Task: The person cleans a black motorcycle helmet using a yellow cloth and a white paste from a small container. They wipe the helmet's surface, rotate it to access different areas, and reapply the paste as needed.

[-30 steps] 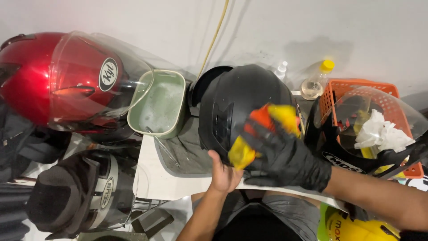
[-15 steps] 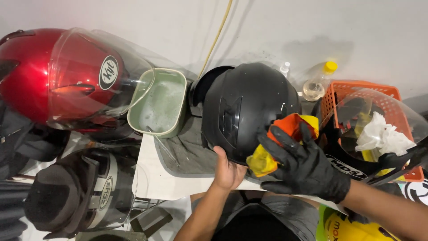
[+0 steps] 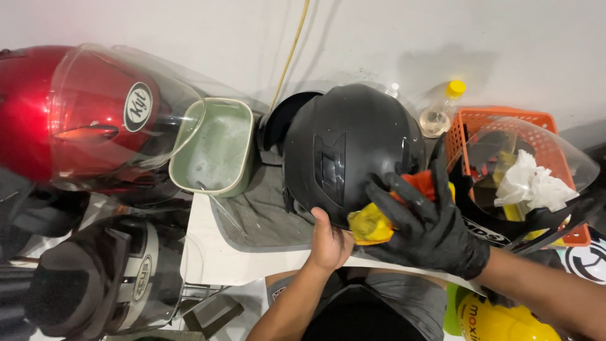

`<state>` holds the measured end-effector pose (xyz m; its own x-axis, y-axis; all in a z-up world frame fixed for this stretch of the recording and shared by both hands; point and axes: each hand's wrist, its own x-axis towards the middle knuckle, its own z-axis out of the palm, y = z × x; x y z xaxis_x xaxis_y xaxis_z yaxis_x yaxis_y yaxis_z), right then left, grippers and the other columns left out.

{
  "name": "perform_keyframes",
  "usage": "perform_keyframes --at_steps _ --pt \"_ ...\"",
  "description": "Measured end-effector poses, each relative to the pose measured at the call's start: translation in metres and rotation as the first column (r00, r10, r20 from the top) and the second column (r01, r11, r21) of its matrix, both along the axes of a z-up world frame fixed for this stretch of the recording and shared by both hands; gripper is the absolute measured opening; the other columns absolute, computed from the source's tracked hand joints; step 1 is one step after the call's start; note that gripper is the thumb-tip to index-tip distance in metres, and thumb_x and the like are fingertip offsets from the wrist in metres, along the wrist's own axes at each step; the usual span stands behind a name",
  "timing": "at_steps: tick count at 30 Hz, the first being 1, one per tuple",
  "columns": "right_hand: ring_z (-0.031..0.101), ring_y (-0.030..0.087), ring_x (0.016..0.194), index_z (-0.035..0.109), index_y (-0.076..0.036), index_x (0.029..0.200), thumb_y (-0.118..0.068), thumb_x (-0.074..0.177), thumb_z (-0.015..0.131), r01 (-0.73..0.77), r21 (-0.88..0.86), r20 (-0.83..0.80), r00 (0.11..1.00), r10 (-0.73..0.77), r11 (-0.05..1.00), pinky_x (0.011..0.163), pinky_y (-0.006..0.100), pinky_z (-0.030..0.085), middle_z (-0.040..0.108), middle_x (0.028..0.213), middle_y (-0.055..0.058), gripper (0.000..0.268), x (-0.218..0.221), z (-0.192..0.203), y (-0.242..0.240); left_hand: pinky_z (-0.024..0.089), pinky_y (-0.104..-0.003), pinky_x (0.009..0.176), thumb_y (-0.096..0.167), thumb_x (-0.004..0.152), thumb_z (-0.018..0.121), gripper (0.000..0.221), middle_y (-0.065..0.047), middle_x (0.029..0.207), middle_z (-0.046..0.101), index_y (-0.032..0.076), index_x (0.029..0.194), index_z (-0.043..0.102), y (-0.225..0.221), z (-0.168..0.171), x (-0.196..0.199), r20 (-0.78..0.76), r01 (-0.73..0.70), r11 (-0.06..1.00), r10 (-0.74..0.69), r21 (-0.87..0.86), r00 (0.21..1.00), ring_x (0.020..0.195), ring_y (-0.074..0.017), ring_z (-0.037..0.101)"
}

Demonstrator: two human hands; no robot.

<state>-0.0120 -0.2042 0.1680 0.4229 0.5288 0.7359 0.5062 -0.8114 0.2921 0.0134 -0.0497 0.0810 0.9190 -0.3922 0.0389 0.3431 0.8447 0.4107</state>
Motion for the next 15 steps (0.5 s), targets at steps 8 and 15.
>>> perform_keyframes --at_steps 8,15 --pt "0.064 0.020 0.084 0.075 -0.016 0.104 -0.050 0.087 0.073 -0.029 0.105 -0.125 0.991 0.042 0.994 0.066 0.036 0.056 0.061 0.094 0.002 0.038 -0.001 0.031 -0.004 0.058 -0.033 0.081 0.071 0.099 0.021 0.086 -0.011 0.106 0.072 0.007 0.145 0.055 -0.011 0.003 0.000 0.118 0.049 0.992 -0.063 0.114 0.991 0.087 -0.0183 0.068" --pt "0.064 0.025 0.087 0.076 -0.013 0.104 -0.046 0.093 0.061 -0.097 0.088 -0.178 0.978 0.111 0.991 0.071 0.040 0.051 0.065 0.105 0.012 0.038 -0.013 0.026 -0.034 0.056 -0.046 0.103 0.065 0.101 0.027 0.077 -0.015 0.139 0.063 0.012 0.154 0.044 -0.021 -0.008 0.002 0.119 -0.039 0.999 0.036 0.019 0.992 0.120 -0.0293 0.065"
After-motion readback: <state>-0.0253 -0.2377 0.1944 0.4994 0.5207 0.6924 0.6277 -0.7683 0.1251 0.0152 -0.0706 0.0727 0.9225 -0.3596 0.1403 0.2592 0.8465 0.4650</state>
